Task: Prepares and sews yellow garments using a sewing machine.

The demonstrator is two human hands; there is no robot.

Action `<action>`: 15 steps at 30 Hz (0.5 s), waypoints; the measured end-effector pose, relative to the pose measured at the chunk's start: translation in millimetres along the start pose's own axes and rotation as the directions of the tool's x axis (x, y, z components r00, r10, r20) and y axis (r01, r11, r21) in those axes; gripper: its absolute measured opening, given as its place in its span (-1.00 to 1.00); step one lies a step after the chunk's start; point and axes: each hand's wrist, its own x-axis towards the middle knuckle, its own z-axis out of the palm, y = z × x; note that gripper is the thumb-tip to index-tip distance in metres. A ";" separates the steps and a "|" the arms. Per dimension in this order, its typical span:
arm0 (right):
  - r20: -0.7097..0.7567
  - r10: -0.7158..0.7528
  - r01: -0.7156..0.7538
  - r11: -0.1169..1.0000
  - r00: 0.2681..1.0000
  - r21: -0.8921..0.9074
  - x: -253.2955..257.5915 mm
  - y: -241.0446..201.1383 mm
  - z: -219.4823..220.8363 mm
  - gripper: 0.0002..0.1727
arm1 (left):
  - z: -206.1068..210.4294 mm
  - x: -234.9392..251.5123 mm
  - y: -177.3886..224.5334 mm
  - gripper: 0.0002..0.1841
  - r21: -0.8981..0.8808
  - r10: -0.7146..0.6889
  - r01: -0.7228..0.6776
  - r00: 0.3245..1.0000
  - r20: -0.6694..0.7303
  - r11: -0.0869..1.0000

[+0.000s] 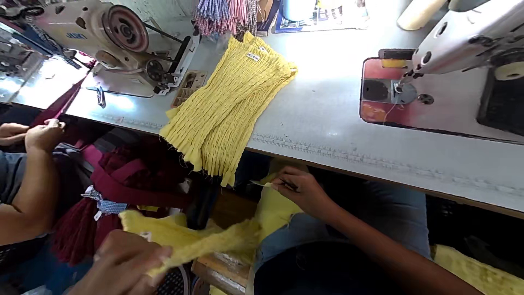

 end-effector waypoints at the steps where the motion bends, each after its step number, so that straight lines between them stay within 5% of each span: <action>1: -0.066 -0.037 0.037 0.999 0.997 0.013 -0.2 -3.7 -5.9 -0.77 | 6.8 8.0 6.9 -0.82 -0.049 0.039 -0.037 0.998 0.045 0.998; 6: -0.193 -0.004 0.060 0.958 0.981 0.281 3.7 -45.8 -35.8 -0.87 | 76.6 57.6 33.1 -0.84 -0.266 0.148 -0.119 0.985 0.091 0.957; 11: -0.228 -0.114 0.215 0.847 0.967 0.486 -0.2 -78.5 -49.8 -0.89 | 129.3 95.9 30.6 -0.85 -0.260 0.076 -0.072 0.997 0.005 0.963; 15: -0.259 -0.172 0.280 0.836 0.950 0.472 -1.3 -81.2 -57.7 -0.86 | 140.2 106.9 30.5 -0.85 -0.295 -0.002 -0.020 0.997 -0.075 0.955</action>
